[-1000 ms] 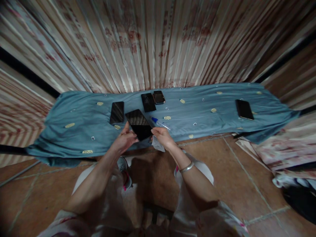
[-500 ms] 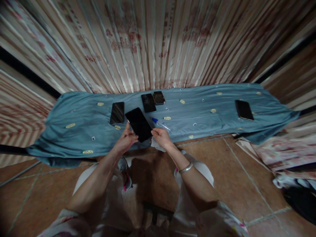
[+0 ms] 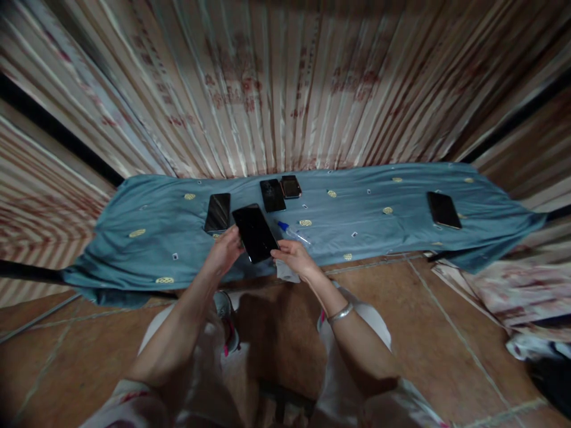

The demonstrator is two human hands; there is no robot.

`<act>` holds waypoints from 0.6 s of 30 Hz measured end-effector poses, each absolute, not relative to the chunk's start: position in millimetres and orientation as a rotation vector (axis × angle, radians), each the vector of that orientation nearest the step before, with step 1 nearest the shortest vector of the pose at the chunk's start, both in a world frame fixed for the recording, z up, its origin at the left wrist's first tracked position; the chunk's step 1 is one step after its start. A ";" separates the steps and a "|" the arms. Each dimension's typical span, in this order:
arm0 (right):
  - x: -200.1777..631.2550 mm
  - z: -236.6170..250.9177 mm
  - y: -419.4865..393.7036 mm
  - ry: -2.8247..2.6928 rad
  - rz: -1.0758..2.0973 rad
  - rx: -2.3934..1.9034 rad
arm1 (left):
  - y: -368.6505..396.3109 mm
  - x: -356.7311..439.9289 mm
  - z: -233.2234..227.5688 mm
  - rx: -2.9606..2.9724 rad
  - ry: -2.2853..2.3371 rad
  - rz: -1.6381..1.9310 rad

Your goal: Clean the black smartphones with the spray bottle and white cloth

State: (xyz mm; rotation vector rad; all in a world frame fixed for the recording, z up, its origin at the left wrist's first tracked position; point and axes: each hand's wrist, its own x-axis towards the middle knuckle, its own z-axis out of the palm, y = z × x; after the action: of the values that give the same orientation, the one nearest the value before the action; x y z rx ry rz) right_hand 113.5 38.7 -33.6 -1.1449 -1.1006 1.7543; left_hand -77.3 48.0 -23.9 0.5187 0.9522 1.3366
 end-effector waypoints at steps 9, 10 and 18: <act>117.2 -34.1 35.3 -1.124 1.777 -1.120 | 73.9 -91.0 -28.2 0.464 1.127 1.427; 118.2 -33.6 35.0 -1.137 1.783 -1.112 | 75.8 -91.4 -27.9 0.473 1.173 1.424; 121.7 -32.3 32.6 -1.149 1.800 -1.146 | 81.8 -87.5 -28.6 0.530 1.276 1.438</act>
State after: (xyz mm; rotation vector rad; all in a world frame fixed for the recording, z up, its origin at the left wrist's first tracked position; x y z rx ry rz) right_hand 121.7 32.6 -32.3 -1.1465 -1.1493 1.8004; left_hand -87.5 81.8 -28.6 0.5301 1.2764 1.4383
